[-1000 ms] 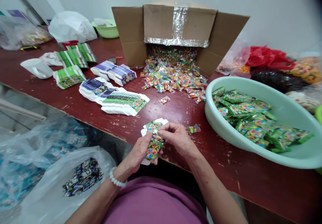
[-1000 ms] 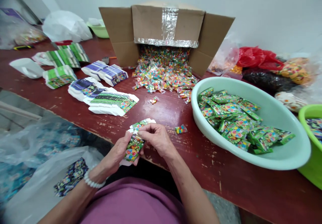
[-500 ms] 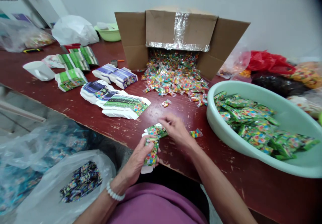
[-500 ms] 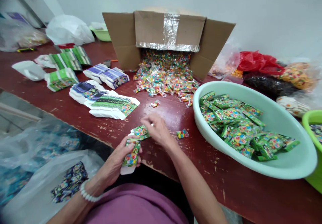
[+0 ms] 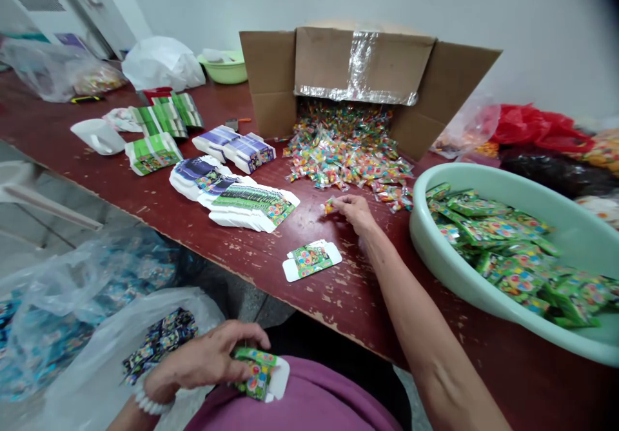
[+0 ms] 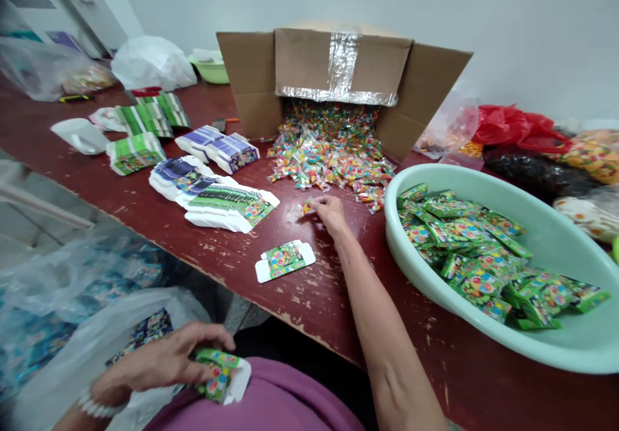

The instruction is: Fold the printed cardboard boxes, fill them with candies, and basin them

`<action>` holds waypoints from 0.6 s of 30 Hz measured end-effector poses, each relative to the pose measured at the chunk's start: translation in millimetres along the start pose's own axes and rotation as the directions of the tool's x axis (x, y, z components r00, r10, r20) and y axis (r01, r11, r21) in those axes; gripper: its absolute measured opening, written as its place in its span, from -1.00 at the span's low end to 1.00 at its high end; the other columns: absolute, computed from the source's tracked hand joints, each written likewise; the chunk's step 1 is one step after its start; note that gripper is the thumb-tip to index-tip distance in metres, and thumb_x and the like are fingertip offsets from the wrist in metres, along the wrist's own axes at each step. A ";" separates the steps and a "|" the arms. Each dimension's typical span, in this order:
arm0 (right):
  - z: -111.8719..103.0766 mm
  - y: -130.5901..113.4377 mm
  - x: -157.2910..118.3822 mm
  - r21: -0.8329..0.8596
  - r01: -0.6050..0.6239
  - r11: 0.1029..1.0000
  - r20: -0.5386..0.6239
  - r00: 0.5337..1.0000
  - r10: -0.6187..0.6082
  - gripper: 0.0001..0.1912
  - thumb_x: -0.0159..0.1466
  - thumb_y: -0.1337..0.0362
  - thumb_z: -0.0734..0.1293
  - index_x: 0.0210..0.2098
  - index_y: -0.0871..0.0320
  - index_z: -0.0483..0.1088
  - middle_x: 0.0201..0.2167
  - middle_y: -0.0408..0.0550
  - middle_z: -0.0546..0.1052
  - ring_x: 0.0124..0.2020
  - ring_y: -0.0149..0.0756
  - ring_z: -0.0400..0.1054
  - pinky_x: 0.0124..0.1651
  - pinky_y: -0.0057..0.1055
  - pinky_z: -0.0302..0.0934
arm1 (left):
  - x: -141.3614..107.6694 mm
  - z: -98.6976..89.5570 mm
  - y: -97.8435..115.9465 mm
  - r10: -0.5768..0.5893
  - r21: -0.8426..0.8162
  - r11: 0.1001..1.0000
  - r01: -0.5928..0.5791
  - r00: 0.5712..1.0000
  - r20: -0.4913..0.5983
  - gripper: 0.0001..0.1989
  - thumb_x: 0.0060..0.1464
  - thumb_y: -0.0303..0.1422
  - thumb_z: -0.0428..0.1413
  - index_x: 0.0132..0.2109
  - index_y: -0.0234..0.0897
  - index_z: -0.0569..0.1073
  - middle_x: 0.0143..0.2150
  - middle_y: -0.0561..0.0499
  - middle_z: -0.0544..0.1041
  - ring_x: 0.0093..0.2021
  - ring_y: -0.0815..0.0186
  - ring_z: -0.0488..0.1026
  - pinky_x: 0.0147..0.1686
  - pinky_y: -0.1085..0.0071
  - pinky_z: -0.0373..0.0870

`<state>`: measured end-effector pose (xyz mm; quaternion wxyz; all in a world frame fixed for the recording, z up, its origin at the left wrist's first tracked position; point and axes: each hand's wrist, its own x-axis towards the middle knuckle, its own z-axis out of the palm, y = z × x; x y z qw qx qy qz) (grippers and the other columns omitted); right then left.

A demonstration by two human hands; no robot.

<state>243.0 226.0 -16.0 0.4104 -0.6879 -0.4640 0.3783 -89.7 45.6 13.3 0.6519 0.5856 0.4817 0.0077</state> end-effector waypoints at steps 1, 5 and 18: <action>-2.0 -1.1 -7.9 0.081 -0.001 0.997 0.015 1.000 -0.001 -0.60 0.08 -0.08 0.43 -0.41 0.18 0.50 -0.55 -0.08 0.52 -0.53 -0.34 0.36 -0.49 -0.44 0.16 | -1.0 -4.9 -1.6 -0.030 0.095 0.995 0.028 0.999 0.018 -0.68 -0.20 -0.39 0.33 -0.19 -0.14 0.61 -0.35 0.10 0.50 -0.35 0.31 0.35 -0.41 0.51 0.22; -9.7 -7.1 -51.5 0.274 -0.026 0.961 0.075 0.997 0.005 -0.54 0.00 -0.11 0.49 -0.39 0.17 0.47 -0.48 -0.08 0.55 -0.53 -0.41 0.33 -0.53 -0.49 0.17 | 7.0 -2.7 1.0 -0.026 0.030 0.999 0.024 0.995 0.092 -0.77 -0.17 -0.41 0.26 -0.25 -0.20 0.57 -0.40 0.11 0.47 -0.40 0.34 0.35 -0.46 0.52 0.22; -14.9 -11.2 -171.0 0.242 0.063 0.968 0.248 0.961 -0.125 -0.79 0.17 0.13 0.47 -0.40 0.16 0.54 -0.47 -0.09 0.57 -0.46 -0.34 0.38 -0.39 -0.43 0.23 | 52.7 48.9 53.6 0.269 -0.531 0.797 -0.289 0.956 -0.116 -0.54 0.14 -0.38 0.16 0.18 -0.13 0.33 -0.14 0.00 0.47 -0.26 0.32 0.42 -0.34 0.42 0.49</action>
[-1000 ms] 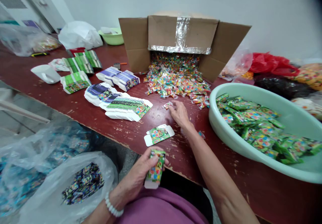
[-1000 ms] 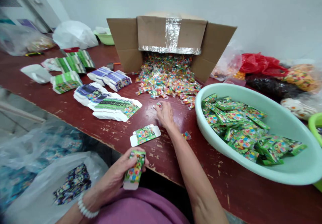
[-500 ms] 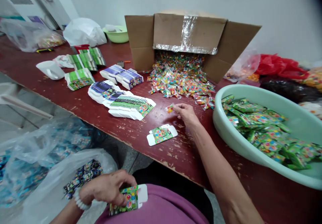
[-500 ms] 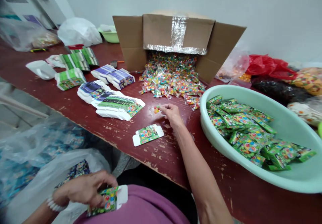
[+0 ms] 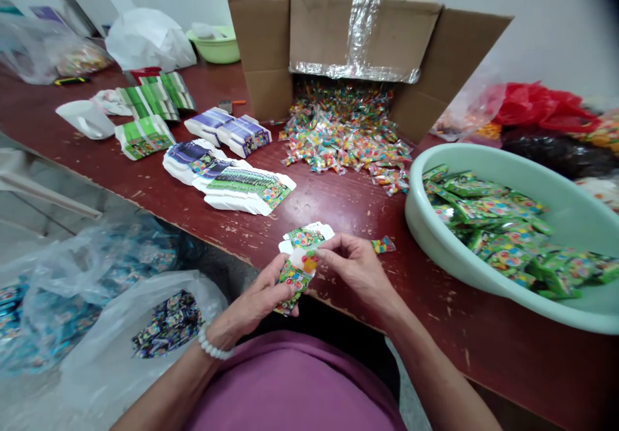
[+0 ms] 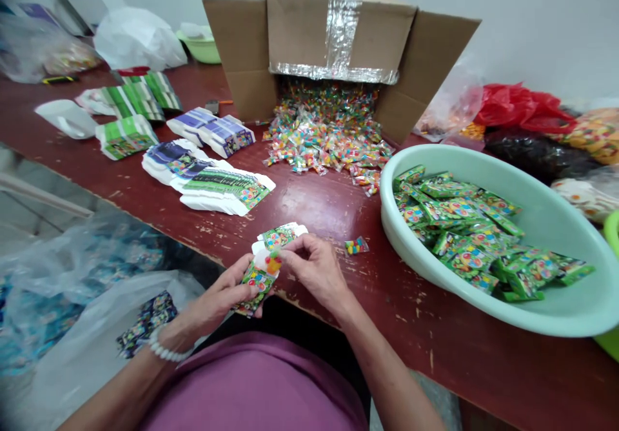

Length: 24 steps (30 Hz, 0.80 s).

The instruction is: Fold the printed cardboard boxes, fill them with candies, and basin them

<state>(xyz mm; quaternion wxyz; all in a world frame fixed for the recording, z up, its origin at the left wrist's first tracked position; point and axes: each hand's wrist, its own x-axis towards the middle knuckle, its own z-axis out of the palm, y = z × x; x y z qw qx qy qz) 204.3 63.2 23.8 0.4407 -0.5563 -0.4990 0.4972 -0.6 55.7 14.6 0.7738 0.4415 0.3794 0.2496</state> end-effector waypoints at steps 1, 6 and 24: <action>2.5 -0.5 -3.2 -0.050 0.034 0.998 0.034 0.999 -0.032 -0.82 0.19 0.17 0.45 -0.41 0.16 0.54 -0.48 -0.10 0.56 -0.46 -0.34 0.37 -0.37 -0.42 0.23 | 1.1 2.0 -0.2 0.009 0.006 1.000 -0.009 1.000 -0.006 -0.54 0.12 -0.39 0.17 0.17 -0.14 0.35 -0.17 0.02 0.46 -0.30 0.35 0.40 -0.37 0.44 0.48; 10.1 -2.2 -11.6 -0.035 0.240 0.970 0.085 0.968 -0.236 -0.83 0.29 0.20 0.37 -0.34 0.11 0.58 -0.28 -0.06 0.52 -0.23 -0.29 0.40 -0.14 -0.35 0.28 | 7.3 12.3 6.2 -0.010 -0.127 0.992 -0.012 0.985 -0.172 -0.56 0.15 -0.13 0.14 0.09 -0.27 0.43 -0.23 -0.05 0.51 -0.36 0.28 0.43 -0.50 0.42 0.47; 29.6 21.1 -27.2 0.123 0.266 0.956 0.078 0.958 -0.276 -0.94 0.25 0.26 0.44 -0.32 0.09 0.59 -0.30 -0.05 0.63 -0.33 -0.29 0.53 -0.20 -0.35 0.38 | 3.6 11.8 -5.3 -0.158 -0.351 0.931 0.095 0.975 -0.157 -0.53 0.10 0.06 0.17 -0.09 -0.24 0.47 -0.45 0.04 0.49 -0.54 0.36 0.42 -0.63 0.48 0.42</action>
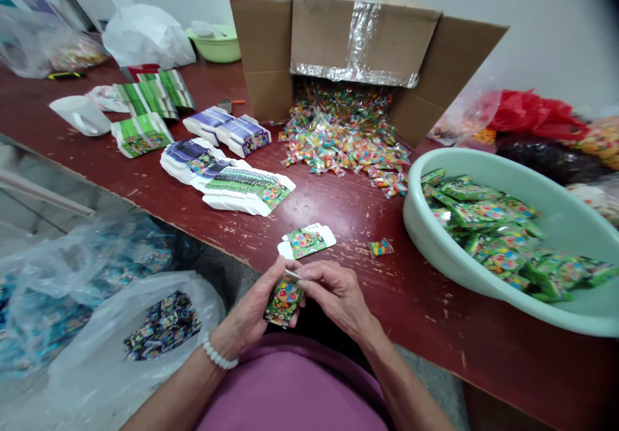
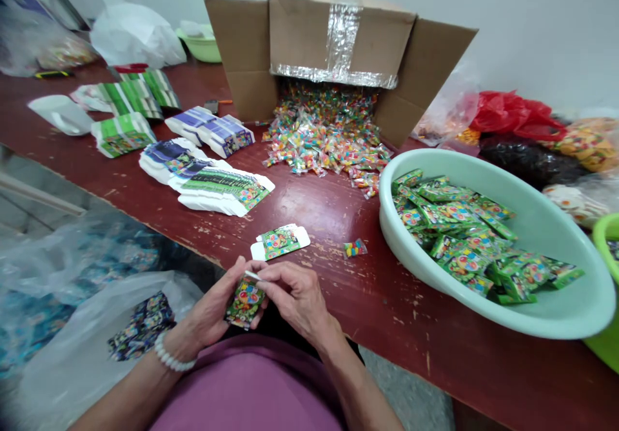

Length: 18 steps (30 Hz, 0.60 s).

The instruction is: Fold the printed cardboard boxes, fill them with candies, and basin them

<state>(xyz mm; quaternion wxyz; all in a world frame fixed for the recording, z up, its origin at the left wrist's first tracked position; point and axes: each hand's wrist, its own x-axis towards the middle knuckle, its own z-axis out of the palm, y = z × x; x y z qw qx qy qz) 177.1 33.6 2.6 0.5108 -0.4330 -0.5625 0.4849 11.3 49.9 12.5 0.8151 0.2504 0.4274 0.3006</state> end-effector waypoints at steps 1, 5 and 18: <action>-2.6 -1.4 -1.0 -0.078 0.065 0.995 0.039 0.997 -0.062 -0.94 0.26 0.27 0.43 -0.31 0.09 0.60 -0.26 -0.03 0.65 -0.23 -0.24 0.55 -0.11 -0.33 0.37 | 0.9 0.8 -1.4 -0.007 -0.019 1.000 0.006 0.999 -0.040 -0.56 0.10 0.04 0.18 -0.11 -0.25 0.48 -0.45 0.05 0.48 -0.57 0.38 0.40 -0.65 0.50 0.40; -5.2 -3.3 -3.3 -0.154 -0.020 0.988 0.018 1.000 0.023 -0.92 0.24 0.25 0.44 -0.35 0.12 0.57 -0.31 -0.04 0.63 -0.28 -0.26 0.53 -0.18 -0.37 0.37 | 2.8 7.0 -6.3 0.032 0.027 0.999 -0.029 0.992 -0.118 -0.63 0.10 -0.05 0.19 -0.14 -0.25 0.52 -0.40 0.07 0.48 -0.56 0.40 0.38 -0.67 0.52 0.38; -9.4 -3.4 3.4 0.065 -0.254 0.965 0.099 0.964 0.248 -0.80 0.24 0.12 0.44 -0.28 0.13 0.59 -0.29 -0.04 0.60 -0.42 -0.36 0.43 -0.38 -0.44 0.35 | 5.1 10.5 -9.8 -0.022 0.041 0.999 0.028 0.991 -0.129 -0.55 0.09 0.00 0.18 -0.16 -0.34 0.56 -0.51 -0.01 0.52 -0.56 0.31 0.44 -0.68 0.48 0.40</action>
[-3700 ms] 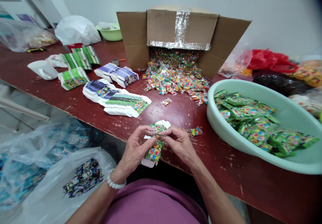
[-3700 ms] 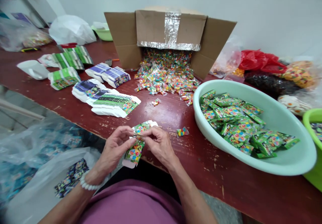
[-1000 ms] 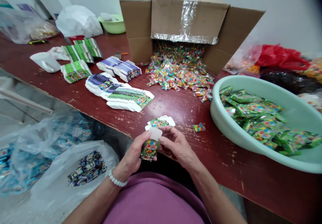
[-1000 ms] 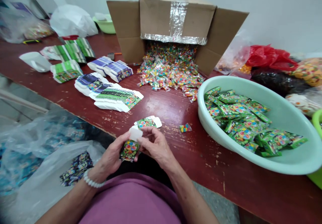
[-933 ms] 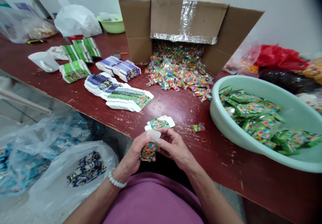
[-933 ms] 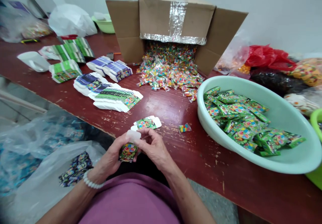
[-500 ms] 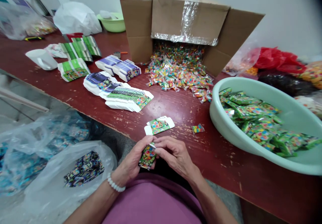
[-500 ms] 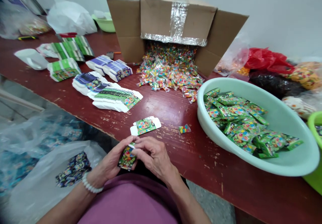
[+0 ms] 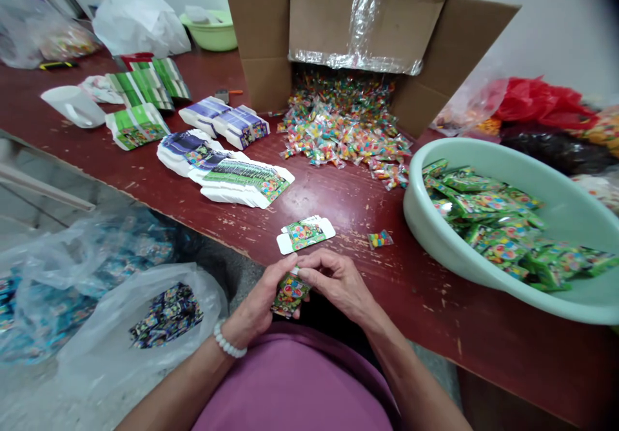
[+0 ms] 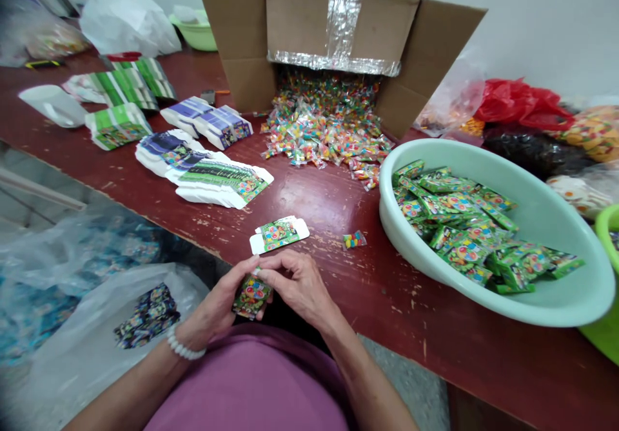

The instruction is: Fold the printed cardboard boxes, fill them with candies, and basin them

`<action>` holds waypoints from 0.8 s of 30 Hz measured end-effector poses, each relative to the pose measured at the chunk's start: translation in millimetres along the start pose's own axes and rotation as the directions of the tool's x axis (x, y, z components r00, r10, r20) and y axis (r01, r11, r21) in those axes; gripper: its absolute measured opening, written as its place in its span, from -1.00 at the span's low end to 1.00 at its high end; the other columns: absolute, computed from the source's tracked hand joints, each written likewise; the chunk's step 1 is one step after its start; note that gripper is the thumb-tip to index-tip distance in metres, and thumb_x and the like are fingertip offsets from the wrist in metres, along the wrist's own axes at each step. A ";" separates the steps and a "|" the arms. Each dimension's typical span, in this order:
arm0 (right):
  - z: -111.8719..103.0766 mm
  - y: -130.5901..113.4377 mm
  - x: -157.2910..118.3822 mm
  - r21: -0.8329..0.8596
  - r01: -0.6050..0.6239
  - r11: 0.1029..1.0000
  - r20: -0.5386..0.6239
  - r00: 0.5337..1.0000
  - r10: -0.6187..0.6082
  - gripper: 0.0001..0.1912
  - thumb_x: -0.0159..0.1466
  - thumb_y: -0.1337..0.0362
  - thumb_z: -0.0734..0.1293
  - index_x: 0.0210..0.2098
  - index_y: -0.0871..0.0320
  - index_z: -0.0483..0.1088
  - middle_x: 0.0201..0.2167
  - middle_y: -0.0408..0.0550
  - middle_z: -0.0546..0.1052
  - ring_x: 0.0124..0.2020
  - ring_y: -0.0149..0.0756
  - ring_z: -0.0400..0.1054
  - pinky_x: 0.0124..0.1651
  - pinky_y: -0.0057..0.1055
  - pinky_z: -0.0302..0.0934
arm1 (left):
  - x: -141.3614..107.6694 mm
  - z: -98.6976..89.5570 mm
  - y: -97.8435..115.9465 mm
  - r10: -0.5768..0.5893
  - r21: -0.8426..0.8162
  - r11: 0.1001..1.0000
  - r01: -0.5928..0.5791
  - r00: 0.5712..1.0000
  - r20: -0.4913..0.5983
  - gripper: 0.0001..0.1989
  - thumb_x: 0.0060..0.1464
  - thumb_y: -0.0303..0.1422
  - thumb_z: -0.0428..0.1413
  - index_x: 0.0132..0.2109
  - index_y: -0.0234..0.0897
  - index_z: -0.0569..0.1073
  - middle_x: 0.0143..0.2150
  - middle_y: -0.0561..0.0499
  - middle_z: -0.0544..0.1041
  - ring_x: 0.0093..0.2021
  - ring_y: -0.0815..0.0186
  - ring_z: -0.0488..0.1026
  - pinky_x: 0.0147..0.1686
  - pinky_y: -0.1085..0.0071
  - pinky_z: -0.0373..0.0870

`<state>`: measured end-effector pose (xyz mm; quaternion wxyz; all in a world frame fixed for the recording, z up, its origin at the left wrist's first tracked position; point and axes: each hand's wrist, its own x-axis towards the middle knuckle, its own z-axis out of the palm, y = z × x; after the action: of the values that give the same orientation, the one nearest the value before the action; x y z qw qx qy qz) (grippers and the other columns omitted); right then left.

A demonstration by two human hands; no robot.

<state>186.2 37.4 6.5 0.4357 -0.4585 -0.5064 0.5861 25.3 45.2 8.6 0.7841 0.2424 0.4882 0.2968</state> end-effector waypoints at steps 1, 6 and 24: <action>1.3 -1.7 -1.3 -0.011 0.035 0.999 -0.006 0.999 -0.035 -0.82 0.25 0.13 0.44 -0.27 0.10 0.59 -0.23 -0.05 0.58 -0.39 -0.37 0.43 -0.37 -0.44 0.35 | 1.0 0.5 2.1 -0.014 -0.047 0.999 0.014 1.000 0.000 -0.60 0.10 -0.05 0.18 -0.17 -0.34 0.56 -0.52 0.00 0.52 -0.59 0.31 0.43 -0.69 0.46 0.40; 12.8 2.2 -4.6 0.048 0.060 0.997 -0.131 0.990 -0.053 -0.79 0.16 0.23 0.50 -0.19 0.05 0.55 -0.16 -0.08 0.51 -0.34 -0.36 0.40 -0.32 -0.42 0.38 | 4.2 5.8 15.4 -0.014 -0.150 0.989 0.010 1.000 -0.025 -0.70 0.12 -0.18 0.19 -0.16 -0.35 0.56 -0.52 0.05 0.51 -0.66 0.37 0.39 -0.74 0.47 0.36; 15.7 -8.7 6.0 0.419 -0.093 0.903 -0.124 0.980 0.158 -0.61 0.07 0.10 0.56 -0.26 0.08 0.35 -0.34 -0.21 0.54 -0.55 -0.48 0.40 -0.53 -0.51 0.37 | 8.2 3.6 18.9 -0.004 -0.190 0.982 0.020 0.997 0.082 -0.39 0.22 0.12 -0.02 -0.03 -0.38 0.53 -0.57 -0.04 0.53 -0.67 0.31 0.45 -0.72 0.46 0.41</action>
<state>170.0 41.0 15.7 0.5215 -0.4327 -0.3059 0.6688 27.1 63.9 17.6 0.8246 0.1754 0.4268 0.3273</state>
